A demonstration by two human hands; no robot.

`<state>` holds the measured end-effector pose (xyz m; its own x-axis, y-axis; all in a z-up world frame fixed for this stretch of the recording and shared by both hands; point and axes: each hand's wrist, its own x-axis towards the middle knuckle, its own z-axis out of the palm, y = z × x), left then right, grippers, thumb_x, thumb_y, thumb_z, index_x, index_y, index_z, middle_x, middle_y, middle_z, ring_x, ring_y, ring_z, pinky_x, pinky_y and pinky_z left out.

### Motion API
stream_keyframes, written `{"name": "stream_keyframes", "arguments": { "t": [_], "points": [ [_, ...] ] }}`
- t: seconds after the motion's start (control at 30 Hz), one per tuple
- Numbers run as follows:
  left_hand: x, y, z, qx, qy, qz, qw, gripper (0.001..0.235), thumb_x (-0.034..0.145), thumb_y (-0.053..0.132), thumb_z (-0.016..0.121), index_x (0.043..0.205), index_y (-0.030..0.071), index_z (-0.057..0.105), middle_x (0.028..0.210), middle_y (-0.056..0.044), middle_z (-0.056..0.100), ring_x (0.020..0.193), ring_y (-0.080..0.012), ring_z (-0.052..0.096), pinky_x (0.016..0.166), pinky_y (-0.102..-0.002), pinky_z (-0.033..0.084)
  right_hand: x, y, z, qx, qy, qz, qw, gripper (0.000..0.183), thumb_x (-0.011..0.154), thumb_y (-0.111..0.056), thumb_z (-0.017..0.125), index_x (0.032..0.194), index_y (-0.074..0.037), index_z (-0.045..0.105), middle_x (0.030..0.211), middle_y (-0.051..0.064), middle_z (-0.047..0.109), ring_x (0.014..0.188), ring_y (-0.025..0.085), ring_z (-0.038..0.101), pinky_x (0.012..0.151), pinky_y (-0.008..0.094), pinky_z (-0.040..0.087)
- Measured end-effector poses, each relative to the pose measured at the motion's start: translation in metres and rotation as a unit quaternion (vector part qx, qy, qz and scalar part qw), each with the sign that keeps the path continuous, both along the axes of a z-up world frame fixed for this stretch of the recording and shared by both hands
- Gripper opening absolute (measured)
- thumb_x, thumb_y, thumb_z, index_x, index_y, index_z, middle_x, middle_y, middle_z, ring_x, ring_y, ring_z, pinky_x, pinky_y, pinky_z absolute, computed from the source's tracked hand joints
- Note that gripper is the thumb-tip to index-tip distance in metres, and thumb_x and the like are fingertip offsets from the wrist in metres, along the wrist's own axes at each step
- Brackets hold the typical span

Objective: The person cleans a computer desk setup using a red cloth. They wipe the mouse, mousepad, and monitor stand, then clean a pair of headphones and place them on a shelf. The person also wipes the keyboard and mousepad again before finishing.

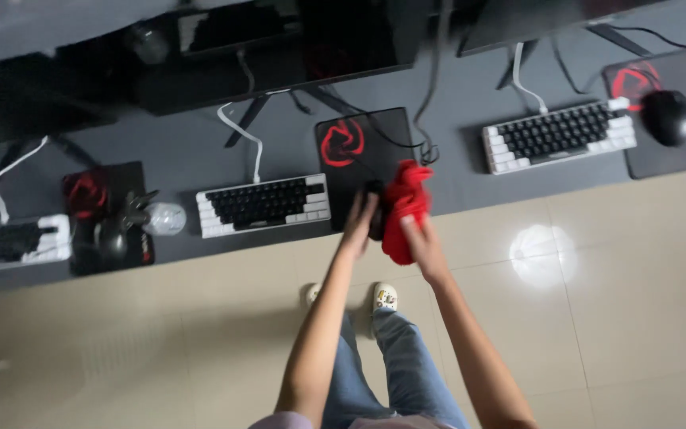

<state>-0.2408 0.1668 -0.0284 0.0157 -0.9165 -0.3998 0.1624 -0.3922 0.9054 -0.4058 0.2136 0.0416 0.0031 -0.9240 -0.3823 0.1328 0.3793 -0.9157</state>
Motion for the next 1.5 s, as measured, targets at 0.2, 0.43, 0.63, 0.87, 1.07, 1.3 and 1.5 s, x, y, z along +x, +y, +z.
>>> {"name": "stream_keyframes", "arguments": {
  "t": [0.2, 0.43, 0.63, 0.87, 1.07, 1.3, 1.5],
  "points": [
    [-0.002, 0.043, 0.045, 0.137, 0.248, 0.148, 0.948, 0.093, 0.096, 0.075, 0.028, 0.159, 0.006, 0.034, 0.158, -0.012, 0.045, 0.143, -0.0234, 0.044, 0.116, -0.037, 0.034, 0.047, -0.043, 0.056, -0.322, 0.343, 0.120, 0.874, 0.039, 0.095, -0.018, 0.066, 0.131, -0.004, 0.062, 0.143, 0.026, 0.057, 0.128, 0.043, 0.058, 0.104, 0.044, 0.050],
    [0.003, 0.052, 0.034, 0.018, 0.093, 0.144, 0.985, 0.076, 0.104, 0.060, 0.032, 0.156, 0.005, 0.038, 0.158, -0.012, 0.045, 0.144, -0.0242, 0.044, 0.118, -0.036, 0.035, 0.075, -0.025, 0.110, -0.185, 0.334, 0.126, 0.916, 0.037, 0.098, -0.019, 0.066, 0.134, -0.011, 0.061, 0.143, 0.017, 0.061, 0.128, 0.039, 0.061, 0.106, 0.044, 0.053],
    [0.011, 0.047, 0.056, 0.107, 0.445, 0.215, 0.863, 0.079, 0.098, 0.068, 0.032, 0.141, 0.004, 0.049, 0.132, -0.017, 0.061, 0.113, -0.0341, 0.062, 0.098, -0.046, 0.052, 0.076, 0.021, 0.143, -0.366, 0.413, 0.158, 0.819, 0.066, 0.081, -0.006, 0.072, 0.145, -0.013, 0.059, 0.160, 0.025, 0.040, 0.146, 0.055, 0.035, 0.118, 0.056, 0.038],
    [-0.014, 0.057, 0.116, 0.041, 0.242, 0.193, 0.950, 0.066, 0.103, 0.048, 0.053, 0.153, 0.008, 0.045, 0.146, -0.011, 0.054, 0.131, -0.0226, 0.052, 0.108, -0.037, 0.044, 0.048, -0.048, 0.104, -0.117, 0.230, 0.111, 0.960, 0.044, 0.101, -0.021, 0.063, 0.142, -0.008, 0.056, 0.139, 0.017, 0.064, 0.121, 0.032, 0.063, 0.099, 0.041, 0.053],
    [-0.006, 0.033, 0.142, -0.073, 0.076, 0.232, 0.967, 0.055, 0.104, 0.037, 0.055, 0.149, 0.005, 0.052, 0.148, -0.010, 0.055, 0.137, -0.0221, 0.051, 0.115, -0.034, 0.038, 0.048, -0.024, 0.075, 0.042, -0.191, 0.035, 0.980, 0.054, 0.098, -0.025, 0.070, 0.145, -0.004, 0.051, 0.131, 0.010, 0.064, 0.116, 0.018, 0.063, 0.097, 0.034, 0.054],
    [0.009, 0.045, 0.145, -0.054, 0.175, 0.194, 0.964, 0.053, 0.107, 0.036, 0.048, 0.148, 0.004, 0.055, 0.150, -0.020, 0.055, 0.138, -0.0292, 0.053, 0.117, -0.040, 0.038, 0.057, 0.006, 0.104, 0.062, -0.129, 0.008, 0.990, 0.061, 0.091, -0.023, 0.072, 0.144, -0.007, 0.048, 0.125, 0.008, 0.065, 0.110, 0.016, 0.064, 0.092, 0.034, 0.056],
    [-0.007, 0.058, 0.138, -0.032, 0.170, 0.223, 0.959, 0.055, 0.105, 0.041, 0.043, 0.150, 0.010, 0.048, 0.158, -0.003, 0.044, 0.146, -0.0169, 0.041, 0.121, -0.033, 0.031, 0.056, -0.032, 0.092, 0.040, -0.173, 0.039, 0.983, 0.055, 0.094, -0.022, 0.073, 0.141, -0.003, 0.051, 0.126, 0.010, 0.065, 0.112, 0.017, 0.064, 0.094, 0.032, 0.054]
  ]
}}
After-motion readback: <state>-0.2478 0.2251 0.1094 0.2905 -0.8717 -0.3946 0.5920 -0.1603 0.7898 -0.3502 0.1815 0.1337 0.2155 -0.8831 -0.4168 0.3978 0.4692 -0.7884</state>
